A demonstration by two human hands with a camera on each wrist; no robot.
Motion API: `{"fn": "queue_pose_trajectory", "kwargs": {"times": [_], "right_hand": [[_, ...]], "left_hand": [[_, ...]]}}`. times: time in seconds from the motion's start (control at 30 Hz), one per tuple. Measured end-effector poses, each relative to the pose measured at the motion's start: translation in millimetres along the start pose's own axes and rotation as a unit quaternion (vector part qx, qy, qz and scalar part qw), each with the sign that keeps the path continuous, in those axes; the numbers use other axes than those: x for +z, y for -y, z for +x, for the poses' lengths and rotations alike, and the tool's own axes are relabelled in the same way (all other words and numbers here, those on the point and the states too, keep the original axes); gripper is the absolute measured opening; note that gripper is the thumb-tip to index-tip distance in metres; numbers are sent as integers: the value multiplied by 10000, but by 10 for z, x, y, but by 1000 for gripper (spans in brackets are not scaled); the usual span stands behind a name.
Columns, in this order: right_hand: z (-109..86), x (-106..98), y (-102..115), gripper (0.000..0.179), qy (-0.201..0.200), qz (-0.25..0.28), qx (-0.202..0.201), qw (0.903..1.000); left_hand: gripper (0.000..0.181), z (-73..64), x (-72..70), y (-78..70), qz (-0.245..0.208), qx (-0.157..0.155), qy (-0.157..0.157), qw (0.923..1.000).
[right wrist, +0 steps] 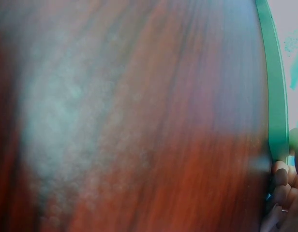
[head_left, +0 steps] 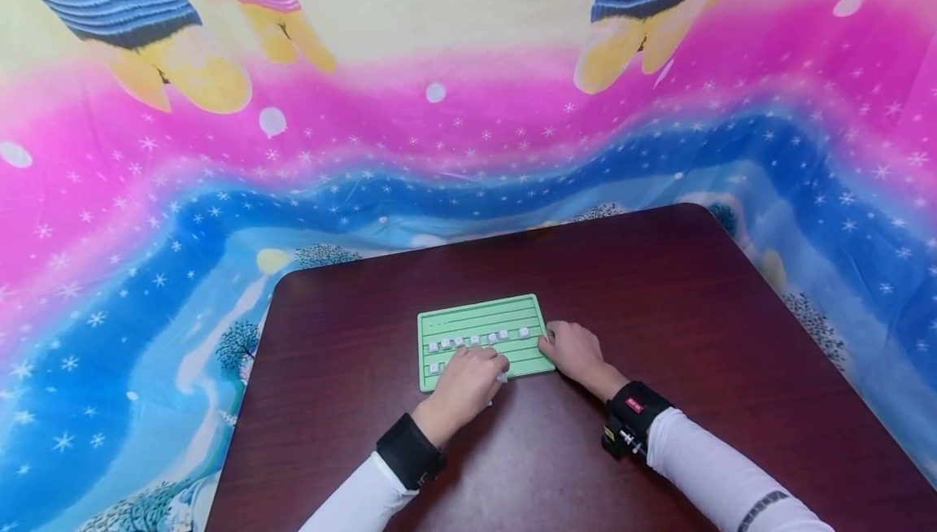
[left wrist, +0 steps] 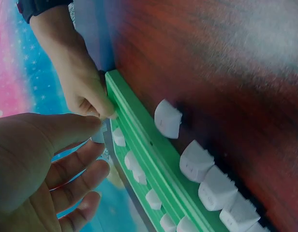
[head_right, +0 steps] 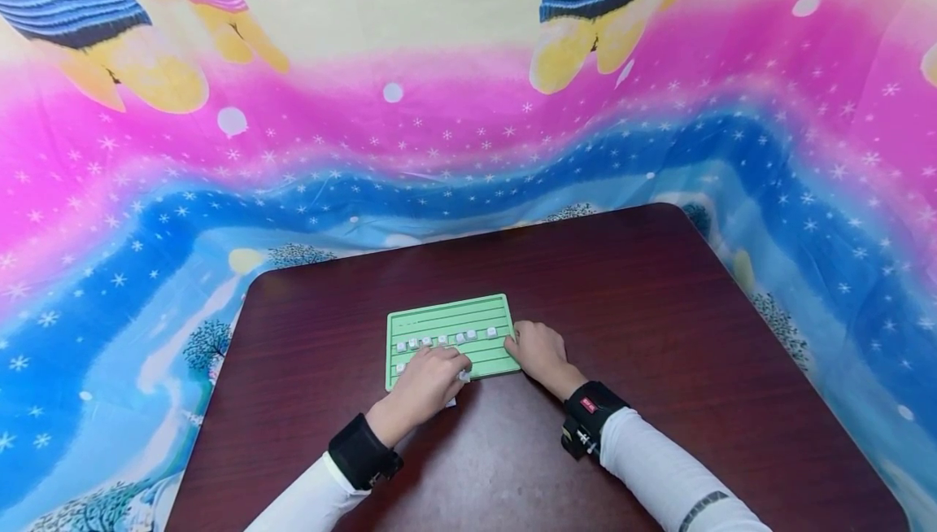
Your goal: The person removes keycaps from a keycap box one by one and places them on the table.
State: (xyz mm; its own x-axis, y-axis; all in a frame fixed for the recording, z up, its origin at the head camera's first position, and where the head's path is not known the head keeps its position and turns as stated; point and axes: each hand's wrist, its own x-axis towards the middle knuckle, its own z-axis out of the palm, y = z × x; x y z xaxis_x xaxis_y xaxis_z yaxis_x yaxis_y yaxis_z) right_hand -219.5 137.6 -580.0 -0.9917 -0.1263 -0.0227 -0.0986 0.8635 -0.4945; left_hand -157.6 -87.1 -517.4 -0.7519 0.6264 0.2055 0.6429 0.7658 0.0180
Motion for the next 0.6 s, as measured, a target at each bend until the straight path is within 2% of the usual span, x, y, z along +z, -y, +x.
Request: {"fn": "queue_pose_trajectory", "kwargs": {"times": [0.2, 0.6], "right_hand": [[8, 15, -11, 38, -53, -19, -65, 10000], [7, 15, 2, 38, 22, -93, 0, 10000]], "left_hand": [[10, -15, 78, -38, -15, 98, 63, 9999], [11, -44, 139, -134, 191, 164, 352, 9991]]}}
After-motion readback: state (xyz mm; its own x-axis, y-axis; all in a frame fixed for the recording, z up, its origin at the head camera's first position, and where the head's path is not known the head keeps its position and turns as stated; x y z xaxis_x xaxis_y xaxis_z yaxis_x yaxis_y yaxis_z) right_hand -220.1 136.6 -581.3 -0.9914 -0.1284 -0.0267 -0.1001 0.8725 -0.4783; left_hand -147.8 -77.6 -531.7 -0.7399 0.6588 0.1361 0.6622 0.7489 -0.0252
